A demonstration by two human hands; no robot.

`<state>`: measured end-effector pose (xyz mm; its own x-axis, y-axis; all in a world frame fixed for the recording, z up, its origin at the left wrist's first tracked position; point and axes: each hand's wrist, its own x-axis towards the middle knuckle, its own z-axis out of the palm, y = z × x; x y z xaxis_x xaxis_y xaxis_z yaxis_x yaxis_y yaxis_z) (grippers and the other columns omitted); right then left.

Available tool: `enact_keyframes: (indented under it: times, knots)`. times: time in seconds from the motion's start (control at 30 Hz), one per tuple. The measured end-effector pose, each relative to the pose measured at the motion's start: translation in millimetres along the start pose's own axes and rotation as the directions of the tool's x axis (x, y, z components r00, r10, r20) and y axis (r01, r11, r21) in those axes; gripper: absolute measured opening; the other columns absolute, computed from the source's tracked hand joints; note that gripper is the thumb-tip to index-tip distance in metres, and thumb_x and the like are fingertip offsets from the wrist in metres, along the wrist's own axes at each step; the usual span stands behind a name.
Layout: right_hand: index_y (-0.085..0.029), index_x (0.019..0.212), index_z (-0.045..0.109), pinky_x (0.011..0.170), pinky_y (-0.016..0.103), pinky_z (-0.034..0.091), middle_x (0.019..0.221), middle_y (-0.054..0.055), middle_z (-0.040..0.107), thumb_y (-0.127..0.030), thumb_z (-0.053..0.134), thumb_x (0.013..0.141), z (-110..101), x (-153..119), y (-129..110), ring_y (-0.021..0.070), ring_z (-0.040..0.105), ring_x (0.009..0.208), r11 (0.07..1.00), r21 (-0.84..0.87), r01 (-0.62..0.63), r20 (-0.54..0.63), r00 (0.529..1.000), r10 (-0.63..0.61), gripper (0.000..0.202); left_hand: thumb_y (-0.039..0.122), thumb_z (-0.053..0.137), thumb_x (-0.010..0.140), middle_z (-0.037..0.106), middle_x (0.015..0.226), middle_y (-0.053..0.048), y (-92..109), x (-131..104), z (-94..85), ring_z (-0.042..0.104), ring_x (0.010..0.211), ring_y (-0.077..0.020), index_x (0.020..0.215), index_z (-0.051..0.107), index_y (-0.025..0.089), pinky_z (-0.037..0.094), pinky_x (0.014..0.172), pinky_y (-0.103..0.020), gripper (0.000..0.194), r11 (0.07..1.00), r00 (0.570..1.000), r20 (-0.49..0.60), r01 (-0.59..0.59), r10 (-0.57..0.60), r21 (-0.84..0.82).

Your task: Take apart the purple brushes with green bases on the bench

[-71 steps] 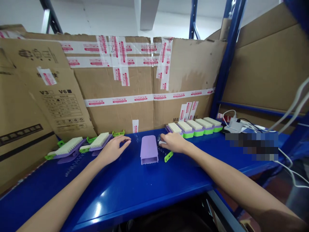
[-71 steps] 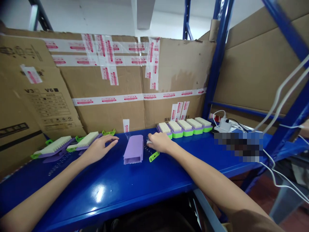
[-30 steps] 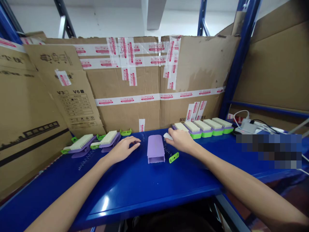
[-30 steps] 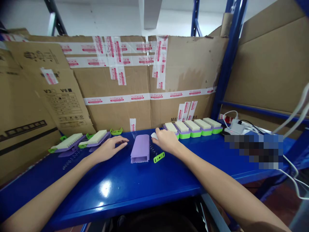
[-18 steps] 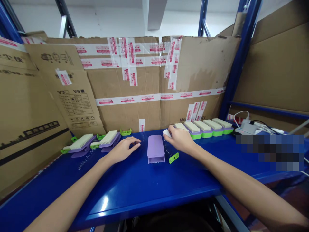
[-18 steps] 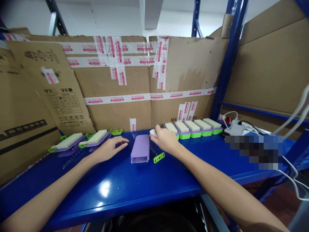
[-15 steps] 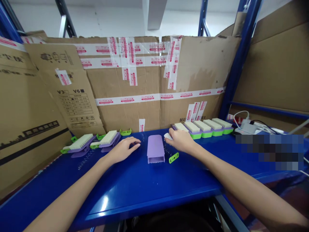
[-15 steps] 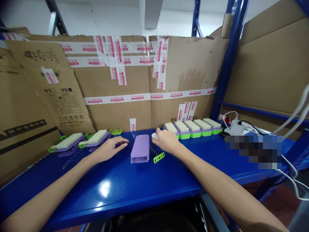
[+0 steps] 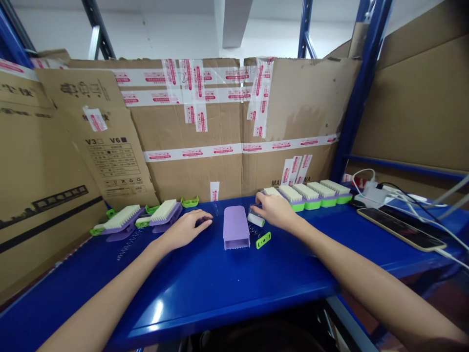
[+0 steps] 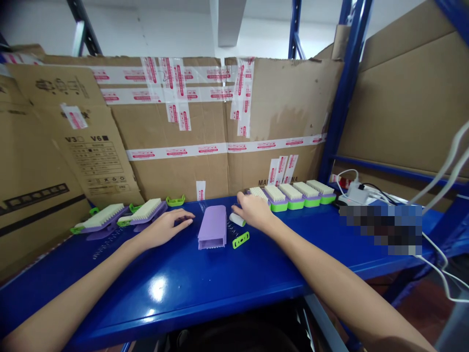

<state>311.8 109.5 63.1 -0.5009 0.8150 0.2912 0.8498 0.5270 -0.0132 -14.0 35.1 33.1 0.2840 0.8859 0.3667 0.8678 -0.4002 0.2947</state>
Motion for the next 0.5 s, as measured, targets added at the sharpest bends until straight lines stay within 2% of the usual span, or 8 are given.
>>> enact_keyframes:
  times: [0.07, 0.17, 0.27, 0.37, 0.5]
  knots:
    - [-0.017, 0.127, 0.061, 0.081, 0.036, 0.05, 0.121, 0.018, 0.078, -0.045, 0.052, 0.11, -0.6, 0.8, 2.8, 0.0328, 0.076, 0.111, 1.0, -0.004, -0.024, -0.008, 1.0, 0.024, 0.034, 0.055, 0.051, 0.107, 0.079, 0.125, -0.008, -0.9, 0.0, 0.1, 0.076, 0.109, -0.0265, 0.119, 0.077, 0.023, 0.059, 0.101, -0.042, 0.043, 1.0, 1.0, -0.001, -0.006, 0.006, -0.002]
    - [-0.012, 0.126, 0.062, 0.082, 0.038, 0.053, 0.118, 0.022, 0.078, -0.045, 0.06, 0.106, 3.5, 1.6, 5.8, 0.0361, 0.077, 0.11, 0.999, -0.014, -0.053, 0.042, 0.998, 0.053, 0.038, 0.056, 0.051, 0.107, 0.08, 0.123, -0.008, -2.4, 0.4, 0.2, 0.077, 0.107, -0.0264, 0.119, 0.078, 0.024, 0.061, 0.099, -0.043, 0.043, 1.0, 1.0, -0.007, -0.017, 0.017, -0.001]
    - [-0.011, 0.128, 0.062, 0.084, 0.038, 0.054, 0.118, 0.024, 0.078, -0.043, 0.059, 0.107, 8.0, 2.4, 7.8, 0.036, 0.077, 0.111, 0.997, -0.017, -0.072, 0.085, 0.994, 0.073, 0.038, 0.057, 0.052, 0.106, 0.081, 0.122, -0.008, -4.3, 1.0, 0.7, 0.078, 0.105, -0.0264, 0.119, 0.078, 0.024, 0.062, 0.096, -0.041, 0.044, 1.0, 0.999, -0.03, -0.026, 0.026, 0.0]
    - [-0.013, 0.126, 0.064, 0.085, 0.037, 0.055, 0.123, 0.024, 0.077, -0.041, 0.059, 0.107, 9.0, 3.3, 10.2, 0.0345, 0.077, 0.114, 0.996, -0.01, -0.086, 0.106, 0.991, 0.086, 0.035, 0.058, 0.052, 0.106, 0.08, 0.125, -0.007, -6.4, 1.3, 1.5, 0.077, 0.109, -0.0266, 0.12, 0.079, 0.025, 0.061, 0.098, -0.04, 0.044, 1.0, 0.999, -0.032, -0.026, 0.027, 0.007]
    - [-0.015, 0.118, 0.068, 0.083, 0.036, 0.054, 0.119, 0.021, 0.079, -0.041, 0.062, 0.106, 8.3, 4.1, 11.9, 0.033, 0.077, 0.11, 0.995, 0.004, -0.098, 0.113, 0.989, 0.097, 0.029, 0.058, 0.051, 0.107, 0.079, 0.127, -0.007, -7.0, 1.1, 1.7, 0.076, 0.115, -0.0269, 0.12, 0.078, 0.026, 0.059, 0.102, -0.04, 0.044, 0.999, 0.999, -0.02, -0.037, 0.037, 0.011]
